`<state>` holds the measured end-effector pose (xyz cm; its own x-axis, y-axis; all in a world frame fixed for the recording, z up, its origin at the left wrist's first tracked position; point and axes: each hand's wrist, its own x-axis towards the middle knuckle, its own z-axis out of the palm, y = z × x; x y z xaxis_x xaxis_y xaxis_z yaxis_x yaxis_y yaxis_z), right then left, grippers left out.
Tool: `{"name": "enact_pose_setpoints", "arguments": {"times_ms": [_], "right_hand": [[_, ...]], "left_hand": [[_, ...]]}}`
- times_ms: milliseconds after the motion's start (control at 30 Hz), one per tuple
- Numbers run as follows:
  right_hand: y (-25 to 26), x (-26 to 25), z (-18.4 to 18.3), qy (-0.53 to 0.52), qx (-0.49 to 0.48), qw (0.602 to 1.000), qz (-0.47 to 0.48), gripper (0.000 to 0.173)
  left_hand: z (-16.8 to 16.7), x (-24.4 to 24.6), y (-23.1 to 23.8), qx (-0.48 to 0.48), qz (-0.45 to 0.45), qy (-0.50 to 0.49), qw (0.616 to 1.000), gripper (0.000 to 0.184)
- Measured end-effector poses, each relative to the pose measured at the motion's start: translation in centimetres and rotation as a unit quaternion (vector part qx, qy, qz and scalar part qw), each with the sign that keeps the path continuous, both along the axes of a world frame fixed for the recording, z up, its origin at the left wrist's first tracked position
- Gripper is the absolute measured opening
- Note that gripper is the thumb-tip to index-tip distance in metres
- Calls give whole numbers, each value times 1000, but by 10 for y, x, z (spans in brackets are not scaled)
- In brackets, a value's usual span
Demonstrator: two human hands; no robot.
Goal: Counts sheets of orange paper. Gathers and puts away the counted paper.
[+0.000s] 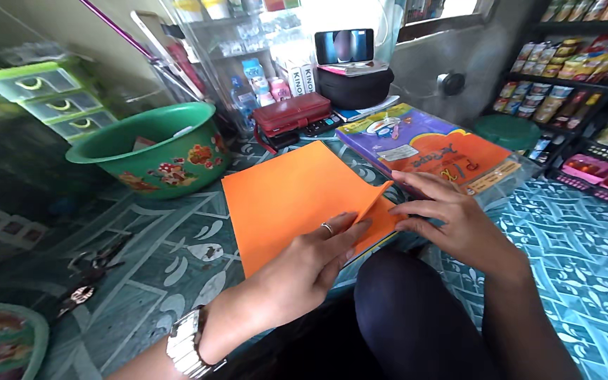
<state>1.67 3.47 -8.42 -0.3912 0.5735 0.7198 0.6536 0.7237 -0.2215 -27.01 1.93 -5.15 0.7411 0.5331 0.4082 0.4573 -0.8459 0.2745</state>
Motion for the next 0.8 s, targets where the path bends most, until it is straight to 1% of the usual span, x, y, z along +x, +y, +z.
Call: {"name": "enact_pose_setpoints", "arguments": {"times_ms": [133, 267, 333, 433, 500, 567, 633, 800], "right_hand": [[3, -4, 2, 16, 52, 999, -6, 21], [6, -9, 3, 34, 115, 993, -25, 19], [6, -10, 3, 40, 125, 990, -44, 19], [5, -8, 3, 46, 109, 990, -78, 21], [2, -5, 4, 47, 83, 991, -93, 26], [-3, 1, 5, 26, 27, 996, -87, 34], [-7, 4, 3, 1, -23, 998, -66, 39], [-6, 3, -1, -11, -34, 998, -44, 33]], "left_hand": [[-1, 0, 1, -2, -6, -6, 1000, 42], [-4, 0, 2, 17, -4, -8, 1000, 42], [-5, 0, 2, 23, -1, -5, 1000, 42], [-4, 1, 1, 33, -2, -3, 999, 43], [-4, 2, 1, 47, -6, -2, 999, 45], [-3, 2, 1, 59, -7, 0, 998, 45], [-2, 2, 1, 62, -5, 3, 998, 46], [-2, 3, 1, 50, -16, 2, 999, 49]]}}
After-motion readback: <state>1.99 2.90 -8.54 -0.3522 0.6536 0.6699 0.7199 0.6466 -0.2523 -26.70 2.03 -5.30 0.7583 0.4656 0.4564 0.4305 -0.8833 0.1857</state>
